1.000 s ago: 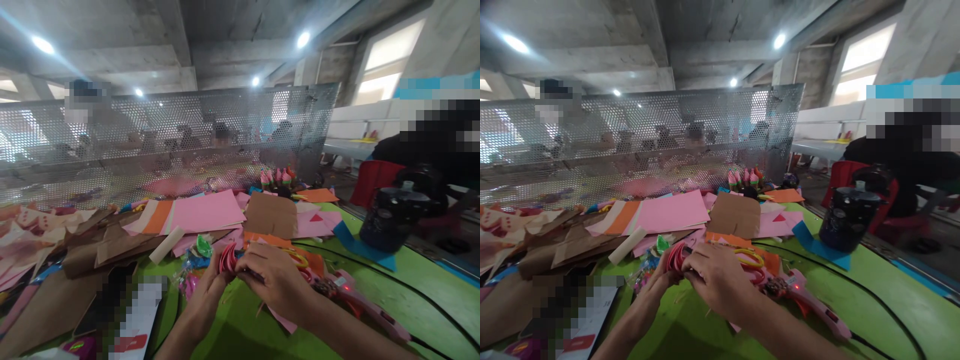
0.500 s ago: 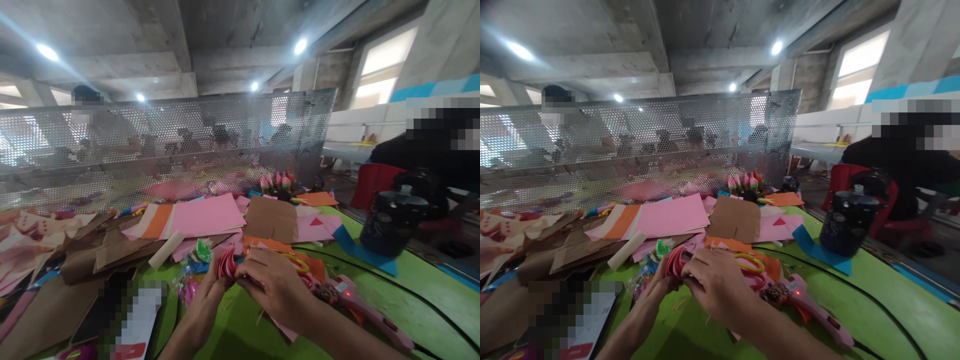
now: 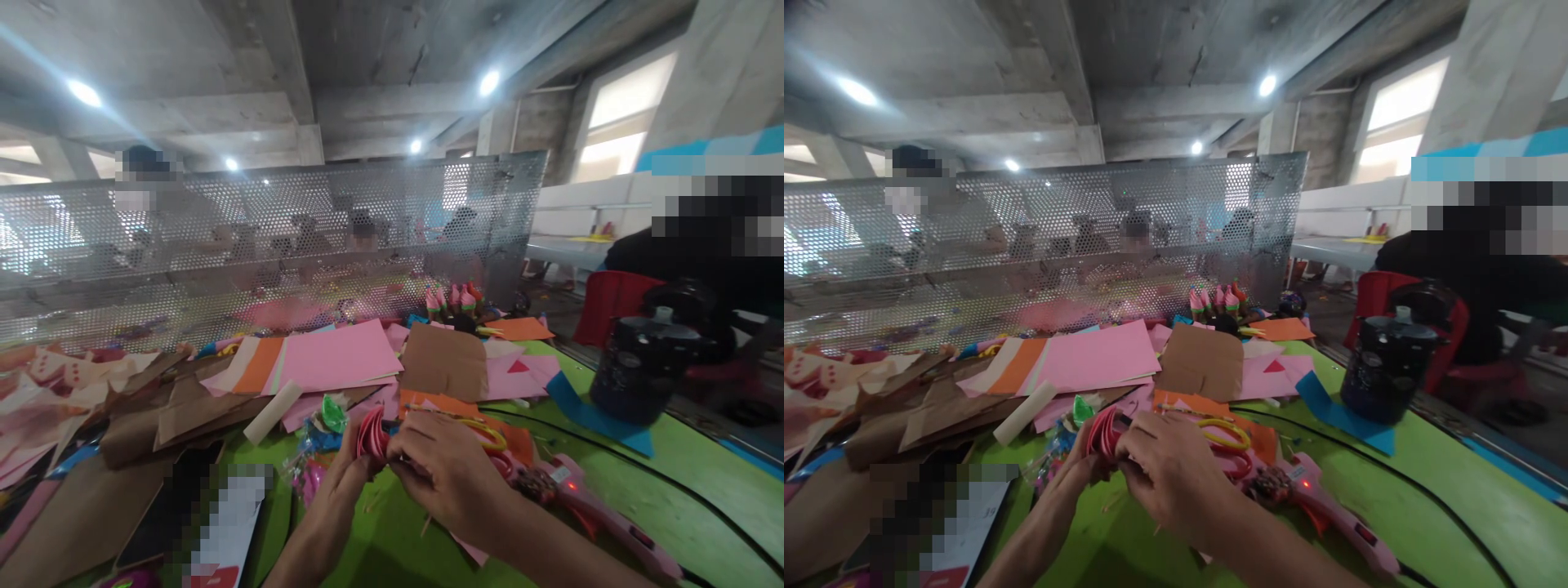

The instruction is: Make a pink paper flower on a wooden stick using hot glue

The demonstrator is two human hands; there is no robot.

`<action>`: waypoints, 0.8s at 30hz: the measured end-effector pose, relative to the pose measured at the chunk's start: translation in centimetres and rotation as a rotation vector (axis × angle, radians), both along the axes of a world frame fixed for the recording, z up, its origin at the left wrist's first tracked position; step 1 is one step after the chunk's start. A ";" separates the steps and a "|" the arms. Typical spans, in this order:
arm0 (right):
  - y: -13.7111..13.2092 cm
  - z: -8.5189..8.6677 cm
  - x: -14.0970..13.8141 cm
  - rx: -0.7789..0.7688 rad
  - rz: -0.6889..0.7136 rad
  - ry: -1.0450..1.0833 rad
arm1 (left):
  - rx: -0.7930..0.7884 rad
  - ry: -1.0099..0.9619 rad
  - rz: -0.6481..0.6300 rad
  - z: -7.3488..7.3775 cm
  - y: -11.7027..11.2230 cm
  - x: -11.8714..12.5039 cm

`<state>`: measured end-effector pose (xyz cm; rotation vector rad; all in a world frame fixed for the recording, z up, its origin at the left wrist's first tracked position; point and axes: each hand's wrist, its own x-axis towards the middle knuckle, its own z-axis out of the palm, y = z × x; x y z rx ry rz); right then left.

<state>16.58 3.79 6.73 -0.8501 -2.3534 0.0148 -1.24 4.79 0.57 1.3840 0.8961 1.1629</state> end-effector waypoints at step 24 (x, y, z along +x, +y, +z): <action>0.3 -0.7 0.0 0.023 -0.018 0.020 | 0.039 -0.050 -0.008 0.1 -0.1 0.2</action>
